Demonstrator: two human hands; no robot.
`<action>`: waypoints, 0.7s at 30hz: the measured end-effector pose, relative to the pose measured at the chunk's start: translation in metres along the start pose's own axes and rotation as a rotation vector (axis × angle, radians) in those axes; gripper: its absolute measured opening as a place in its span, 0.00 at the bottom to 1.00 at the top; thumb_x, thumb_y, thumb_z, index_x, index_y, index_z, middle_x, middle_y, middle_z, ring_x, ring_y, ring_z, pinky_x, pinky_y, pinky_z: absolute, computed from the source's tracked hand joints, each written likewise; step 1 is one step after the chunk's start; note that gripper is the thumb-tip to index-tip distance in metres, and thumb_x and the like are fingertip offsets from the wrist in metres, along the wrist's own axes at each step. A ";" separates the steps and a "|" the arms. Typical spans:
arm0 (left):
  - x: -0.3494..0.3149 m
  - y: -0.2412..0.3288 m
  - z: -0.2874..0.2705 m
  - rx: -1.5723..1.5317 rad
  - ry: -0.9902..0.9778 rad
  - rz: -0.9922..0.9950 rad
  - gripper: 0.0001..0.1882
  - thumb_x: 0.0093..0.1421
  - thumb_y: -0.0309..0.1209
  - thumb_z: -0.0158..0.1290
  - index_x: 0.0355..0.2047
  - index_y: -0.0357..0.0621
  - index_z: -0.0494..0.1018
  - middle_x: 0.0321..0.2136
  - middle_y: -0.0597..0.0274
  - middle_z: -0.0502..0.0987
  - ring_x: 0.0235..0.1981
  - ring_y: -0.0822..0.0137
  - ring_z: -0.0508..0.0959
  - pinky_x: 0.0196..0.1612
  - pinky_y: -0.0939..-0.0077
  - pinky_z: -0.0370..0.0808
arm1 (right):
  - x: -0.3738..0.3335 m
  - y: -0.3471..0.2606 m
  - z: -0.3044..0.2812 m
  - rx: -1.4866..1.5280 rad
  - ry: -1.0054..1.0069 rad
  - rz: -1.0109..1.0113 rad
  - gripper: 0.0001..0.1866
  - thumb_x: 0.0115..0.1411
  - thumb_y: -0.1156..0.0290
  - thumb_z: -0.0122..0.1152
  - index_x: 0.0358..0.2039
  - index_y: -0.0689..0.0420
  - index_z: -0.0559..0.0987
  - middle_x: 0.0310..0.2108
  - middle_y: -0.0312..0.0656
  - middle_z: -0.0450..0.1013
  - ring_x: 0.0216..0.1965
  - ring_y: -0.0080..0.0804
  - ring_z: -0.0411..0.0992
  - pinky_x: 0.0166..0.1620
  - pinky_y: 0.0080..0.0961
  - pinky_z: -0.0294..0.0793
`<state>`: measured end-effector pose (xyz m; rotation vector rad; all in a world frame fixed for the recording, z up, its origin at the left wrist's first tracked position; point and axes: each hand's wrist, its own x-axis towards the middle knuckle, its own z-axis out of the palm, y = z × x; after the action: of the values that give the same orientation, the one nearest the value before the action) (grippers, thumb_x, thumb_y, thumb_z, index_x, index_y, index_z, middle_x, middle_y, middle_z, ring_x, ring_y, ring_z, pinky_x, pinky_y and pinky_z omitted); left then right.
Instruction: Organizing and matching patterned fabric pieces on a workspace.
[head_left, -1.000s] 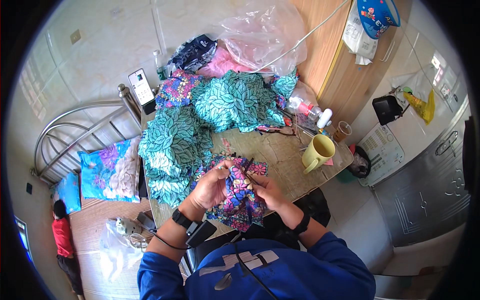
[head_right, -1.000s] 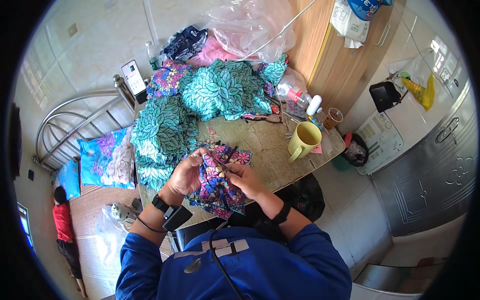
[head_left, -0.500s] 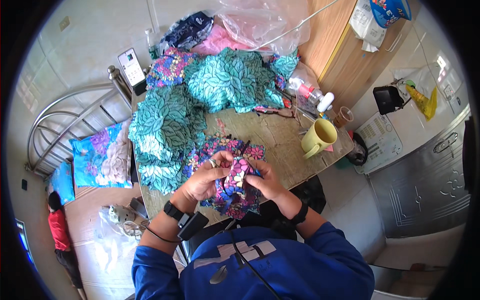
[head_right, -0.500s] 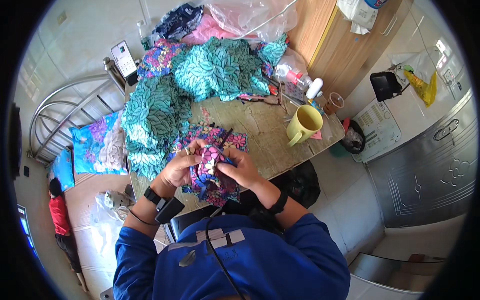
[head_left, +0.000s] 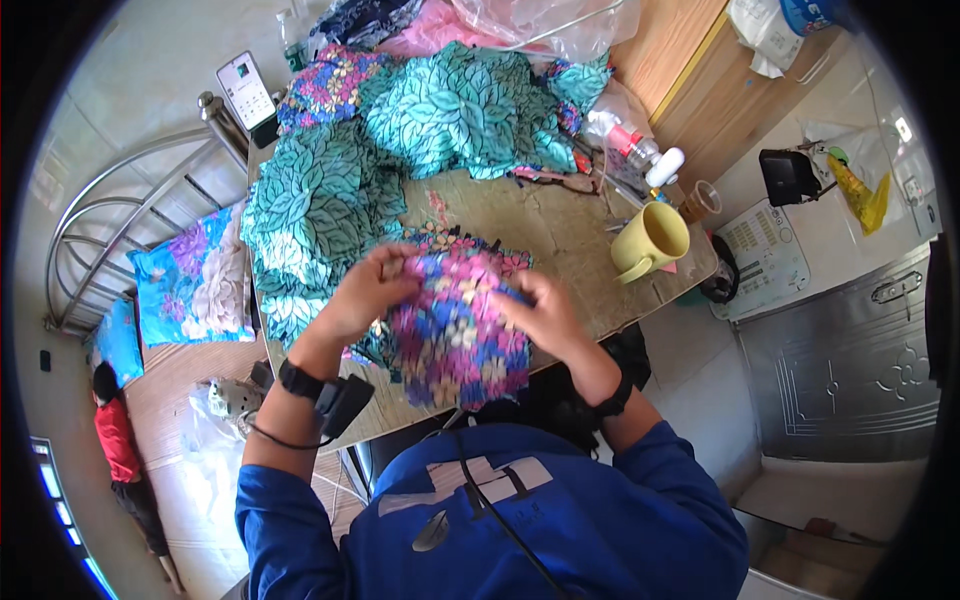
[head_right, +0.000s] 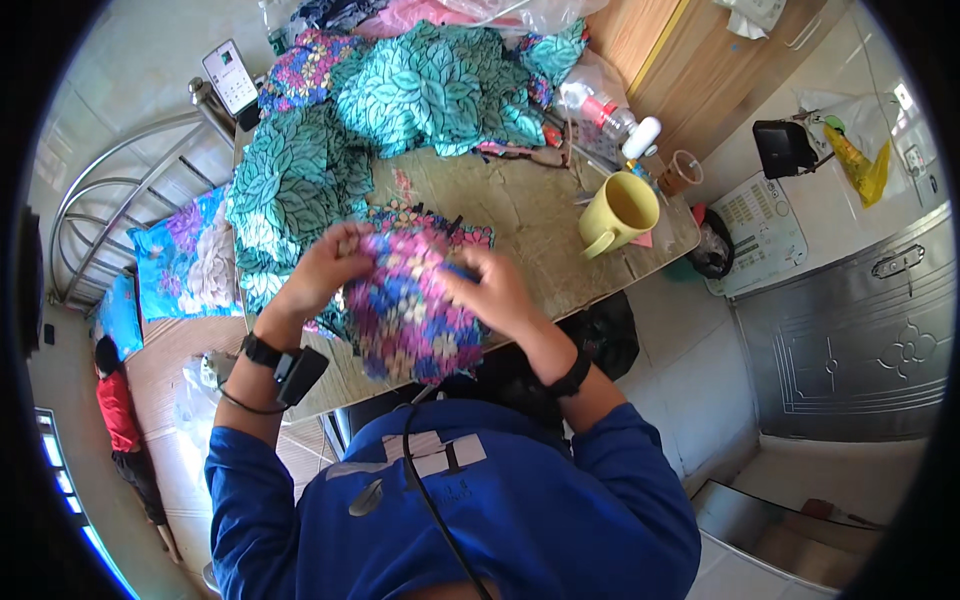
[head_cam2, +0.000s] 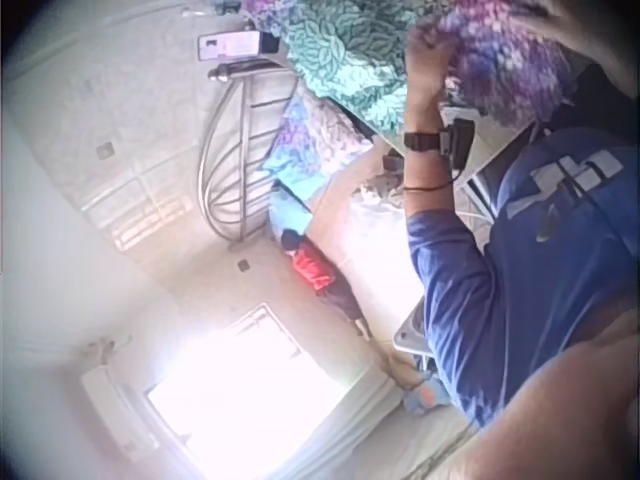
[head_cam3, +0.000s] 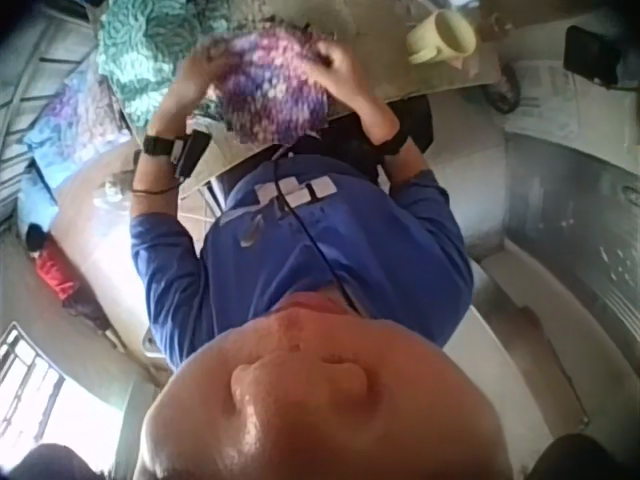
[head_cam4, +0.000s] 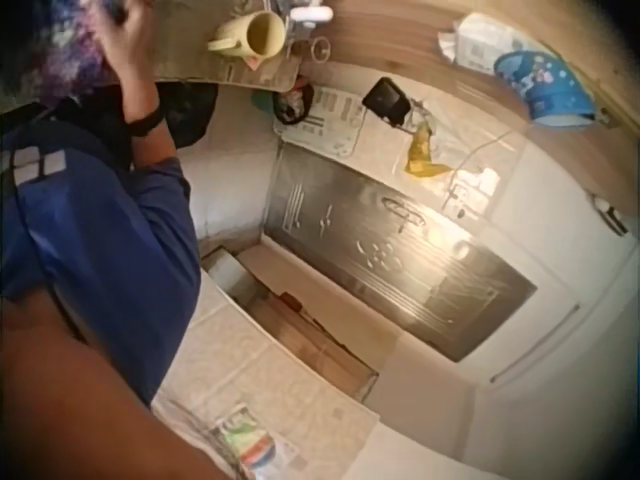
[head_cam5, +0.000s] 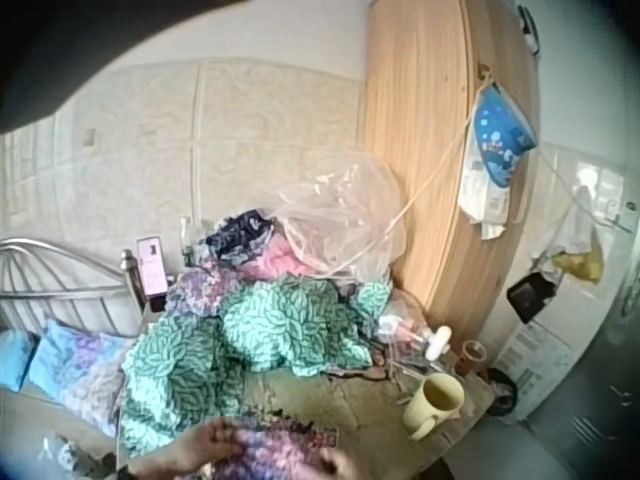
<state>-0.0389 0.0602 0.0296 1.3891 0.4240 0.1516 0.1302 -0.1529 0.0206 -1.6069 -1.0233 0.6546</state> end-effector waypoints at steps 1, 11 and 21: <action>0.010 -0.015 -0.006 0.198 0.200 0.053 0.21 0.57 0.18 0.50 0.52 0.38 0.65 0.41 0.64 0.73 0.43 0.74 0.75 0.43 0.76 0.74 | 0.006 0.015 -0.002 -0.094 0.054 -0.009 0.15 0.56 0.62 0.66 0.32 0.62 0.77 0.21 0.39 0.73 0.23 0.21 0.70 0.27 0.25 0.68; 0.003 -0.020 0.015 1.104 0.635 0.654 0.20 0.49 0.18 0.51 0.43 0.45 0.74 0.44 0.53 0.75 0.50 0.52 0.72 0.51 0.66 0.70 | 0.020 0.044 -0.011 -0.373 0.235 -0.058 0.21 0.55 0.59 0.67 0.45 0.57 0.76 0.34 0.46 0.78 0.27 0.33 0.75 0.33 0.27 0.73; -0.004 -0.023 0.048 1.032 0.239 0.641 0.11 0.50 0.25 0.61 0.36 0.45 0.78 0.41 0.59 0.75 0.44 0.56 0.74 0.49 0.66 0.69 | -0.021 0.038 -0.003 -0.389 0.008 -0.223 0.20 0.55 0.59 0.66 0.48 0.50 0.79 0.32 0.42 0.78 0.26 0.35 0.75 0.29 0.26 0.73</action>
<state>-0.0277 0.0108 0.0136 2.5155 0.2278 0.6990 0.1333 -0.1752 -0.0169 -1.7875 -1.3621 0.3081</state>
